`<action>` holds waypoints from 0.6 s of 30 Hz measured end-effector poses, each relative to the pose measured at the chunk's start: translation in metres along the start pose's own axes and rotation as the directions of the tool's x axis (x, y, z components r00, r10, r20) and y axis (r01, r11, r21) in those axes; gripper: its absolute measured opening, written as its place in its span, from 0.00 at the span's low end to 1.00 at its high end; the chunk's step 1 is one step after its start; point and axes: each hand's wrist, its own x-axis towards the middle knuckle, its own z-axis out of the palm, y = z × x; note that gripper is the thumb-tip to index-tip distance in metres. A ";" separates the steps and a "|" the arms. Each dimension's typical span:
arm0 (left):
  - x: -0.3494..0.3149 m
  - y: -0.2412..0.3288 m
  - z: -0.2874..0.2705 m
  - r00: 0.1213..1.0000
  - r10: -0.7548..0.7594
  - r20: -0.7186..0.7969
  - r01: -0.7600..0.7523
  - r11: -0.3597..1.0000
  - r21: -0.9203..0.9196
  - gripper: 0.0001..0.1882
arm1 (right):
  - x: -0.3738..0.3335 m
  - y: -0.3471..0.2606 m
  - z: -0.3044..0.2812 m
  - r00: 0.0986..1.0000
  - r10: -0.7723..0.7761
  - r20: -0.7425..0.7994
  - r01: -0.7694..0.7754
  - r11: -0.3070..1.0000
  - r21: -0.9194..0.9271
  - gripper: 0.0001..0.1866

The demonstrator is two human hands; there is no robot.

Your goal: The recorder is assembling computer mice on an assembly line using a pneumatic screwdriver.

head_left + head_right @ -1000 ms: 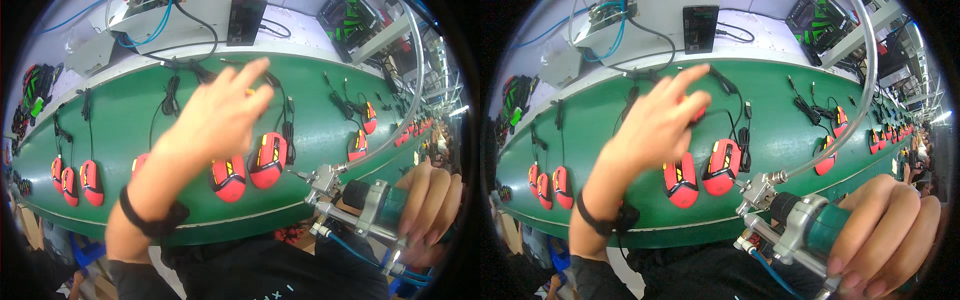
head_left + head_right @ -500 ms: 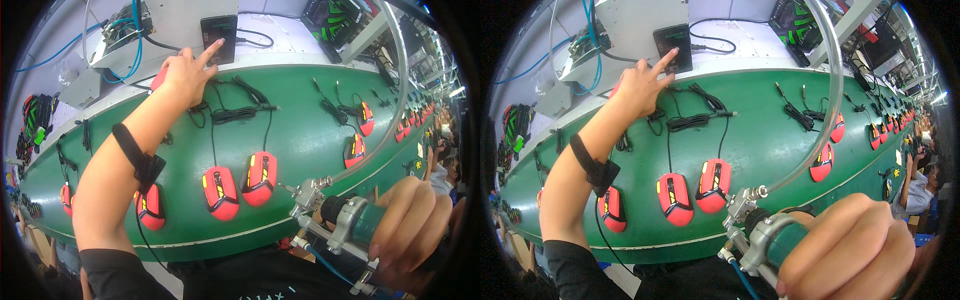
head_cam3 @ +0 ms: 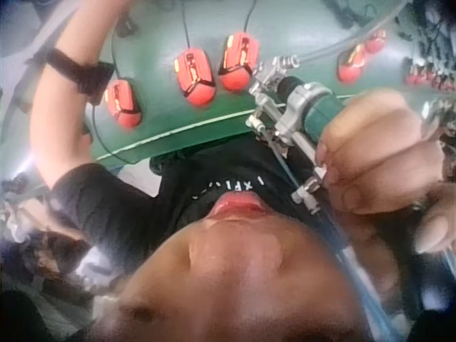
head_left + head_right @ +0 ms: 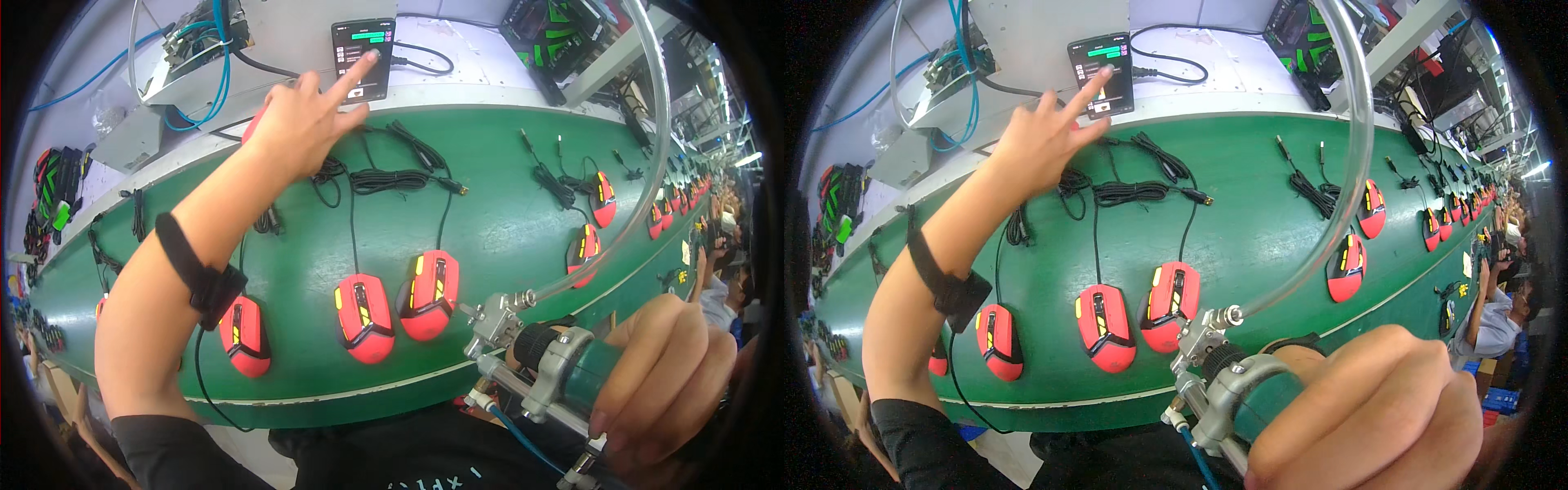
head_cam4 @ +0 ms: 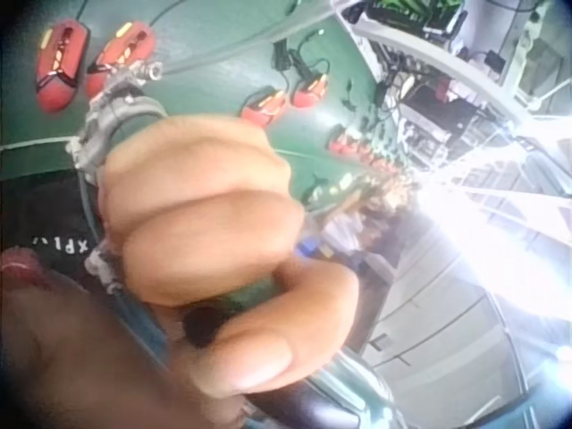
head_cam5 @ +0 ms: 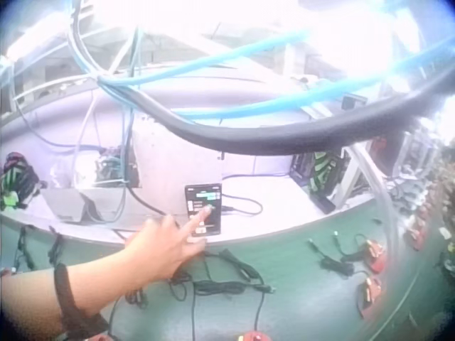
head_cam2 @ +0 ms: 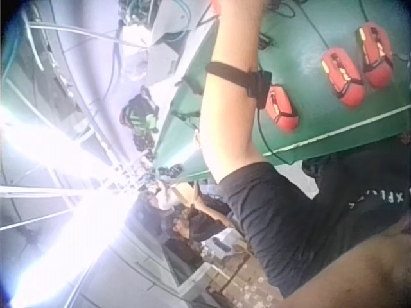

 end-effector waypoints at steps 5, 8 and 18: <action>-0.047 0.035 -0.032 0.977 -0.090 -0.191 0.035 0.961 -0.276 0.38 | -0.002 0.018 0.040 0.894 -0.191 -0.406 0.203 0.979 -0.015 0.15; -0.069 0.060 -0.060 0.926 -0.246 -0.288 0.056 0.842 -0.537 0.37 | -0.006 0.018 0.060 0.715 -0.291 -0.635 0.306 0.948 -0.090 0.07; -0.145 0.142 -0.061 0.852 -0.120 0.510 -0.077 -0.992 -0.105 0.22 | -0.027 0.032 0.041 0.847 -0.447 -0.287 0.502 0.850 0.160 0.12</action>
